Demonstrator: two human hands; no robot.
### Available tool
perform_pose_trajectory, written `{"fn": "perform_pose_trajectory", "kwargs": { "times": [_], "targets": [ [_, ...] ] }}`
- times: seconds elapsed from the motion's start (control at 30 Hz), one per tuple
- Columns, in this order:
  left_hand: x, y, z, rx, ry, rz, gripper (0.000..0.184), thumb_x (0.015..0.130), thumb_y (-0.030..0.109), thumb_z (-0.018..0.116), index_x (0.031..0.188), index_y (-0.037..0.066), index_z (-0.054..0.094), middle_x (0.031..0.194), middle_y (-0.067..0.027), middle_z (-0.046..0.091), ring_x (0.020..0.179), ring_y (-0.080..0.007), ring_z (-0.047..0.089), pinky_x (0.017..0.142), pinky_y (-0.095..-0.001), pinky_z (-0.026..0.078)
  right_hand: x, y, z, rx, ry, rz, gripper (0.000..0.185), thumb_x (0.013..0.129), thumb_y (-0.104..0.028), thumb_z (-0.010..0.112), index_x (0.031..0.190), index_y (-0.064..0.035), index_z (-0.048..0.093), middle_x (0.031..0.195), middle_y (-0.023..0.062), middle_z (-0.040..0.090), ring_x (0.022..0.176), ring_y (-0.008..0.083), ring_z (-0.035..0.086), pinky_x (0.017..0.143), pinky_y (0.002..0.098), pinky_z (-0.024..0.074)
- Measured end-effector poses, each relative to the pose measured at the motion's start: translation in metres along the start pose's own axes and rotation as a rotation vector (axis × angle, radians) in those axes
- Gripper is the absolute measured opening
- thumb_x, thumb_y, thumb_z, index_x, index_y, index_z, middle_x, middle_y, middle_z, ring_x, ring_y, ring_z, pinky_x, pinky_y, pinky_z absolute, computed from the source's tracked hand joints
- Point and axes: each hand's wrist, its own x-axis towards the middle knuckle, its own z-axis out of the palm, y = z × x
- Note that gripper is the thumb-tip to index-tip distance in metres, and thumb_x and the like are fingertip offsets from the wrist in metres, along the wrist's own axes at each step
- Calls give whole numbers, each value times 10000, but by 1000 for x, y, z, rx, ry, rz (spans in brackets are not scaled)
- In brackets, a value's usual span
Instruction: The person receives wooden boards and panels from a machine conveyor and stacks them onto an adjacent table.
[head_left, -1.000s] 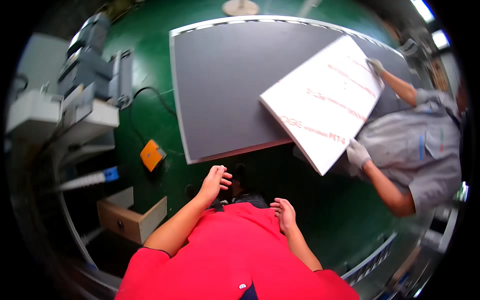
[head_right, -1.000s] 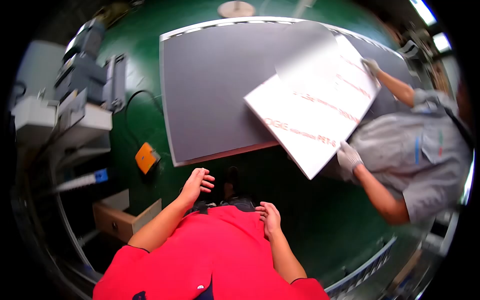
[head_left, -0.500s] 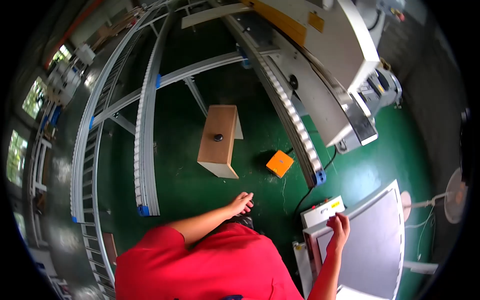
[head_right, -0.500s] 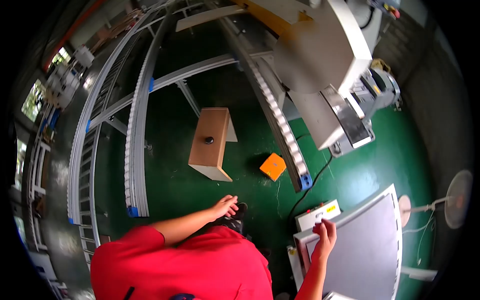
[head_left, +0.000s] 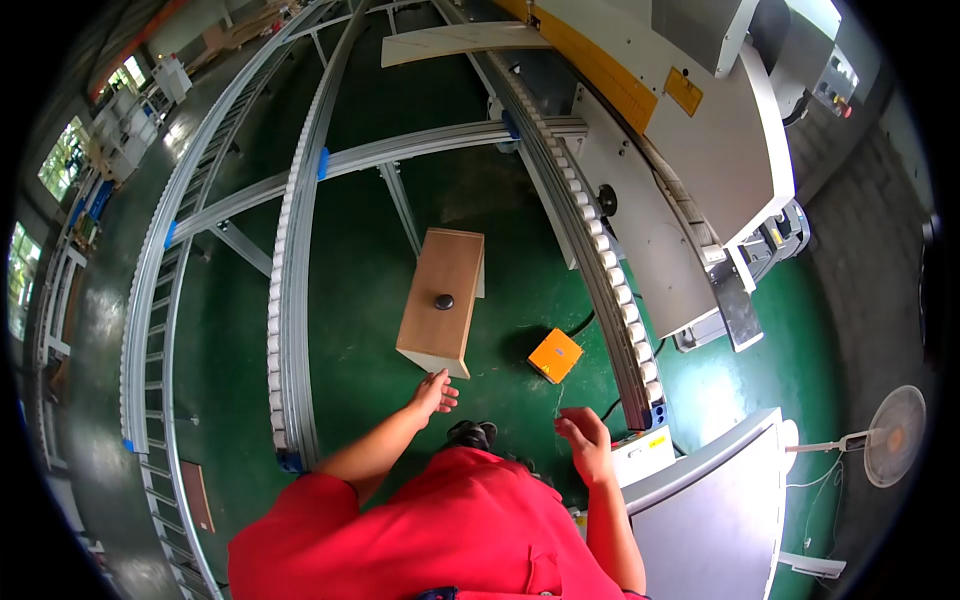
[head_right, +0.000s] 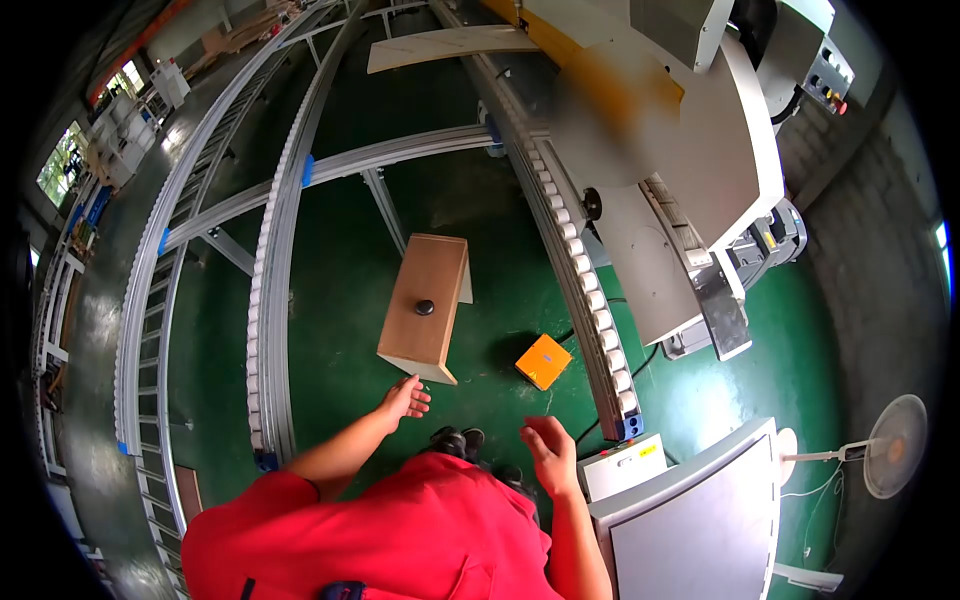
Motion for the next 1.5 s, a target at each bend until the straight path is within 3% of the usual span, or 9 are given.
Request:
{"fn": "perform_pose_trajectory", "kwargs": {
  "times": [0.1,0.37,0.7,0.83,0.9,0.97,1.3,1.43,1.5],
  "targets": [
    [1,-1,2,-45,37,12,439,960,483,430,1098,69,468,889,-91,648,684,-191,640,605,-333,513,-6,-1,-26,95,42,68,189,933,-102,563,1072,24,586,915,80,663,848,141,613,782,274,481],
    [3,33,-48,-172,212,62,542,938,520,468,1166,29,434,939,-125,641,736,-244,648,635,-393,537,22,-69,-47,184,5,-89,158,912,-65,550,1036,23,593,904,103,663,813,172,626,780,295,492],
    [40,284,-146,-159,390,474,732,878,598,519,1286,6,383,1100,-173,560,865,-271,627,692,-409,555,157,-97,-124,312,347,-191,207,889,-147,585,1039,-6,610,894,104,654,758,176,635,683,299,517],
    [94,380,-189,-100,367,529,958,846,629,556,1430,-42,200,1367,-272,401,1134,-351,562,882,-447,518,220,-119,-113,278,349,-151,214,889,-133,574,1065,-15,602,875,83,640,711,171,607,663,299,508],
    [128,425,-222,-44,421,549,995,837,662,531,1467,-12,158,1412,-265,354,1210,-362,506,950,-463,470,250,-138,-100,196,380,-105,235,878,-134,560,1071,-4,594,879,85,634,720,179,605,662,310,507],
    [148,469,-241,19,514,492,908,854,679,479,1463,42,259,1433,-235,355,1215,-354,498,936,-446,470,282,-146,-97,191,426,-68,254,877,-151,557,1079,0,588,895,90,632,737,188,606,665,314,507],
    [229,572,-319,109,652,396,954,811,726,489,1472,72,275,1496,-143,311,1273,-366,426,989,-438,406,415,-170,-48,197,456,25,315,903,-222,544,1136,-11,534,965,110,610,814,229,618,727,351,522],
    [267,582,-340,123,602,355,1026,793,742,502,1494,66,181,1500,-213,262,1313,-379,378,1053,-467,336,460,-174,-23,256,430,-19,261,847,-196,574,995,17,549,805,79,556,665,184,552,566,321,462],
    [268,581,-326,116,542,356,1068,787,740,517,1496,40,132,1499,-235,246,1322,-381,368,1061,-472,327,475,-183,-9,264,444,-24,249,838,-202,578,949,20,565,764,70,551,644,181,544,556,318,450]
  ]
}}
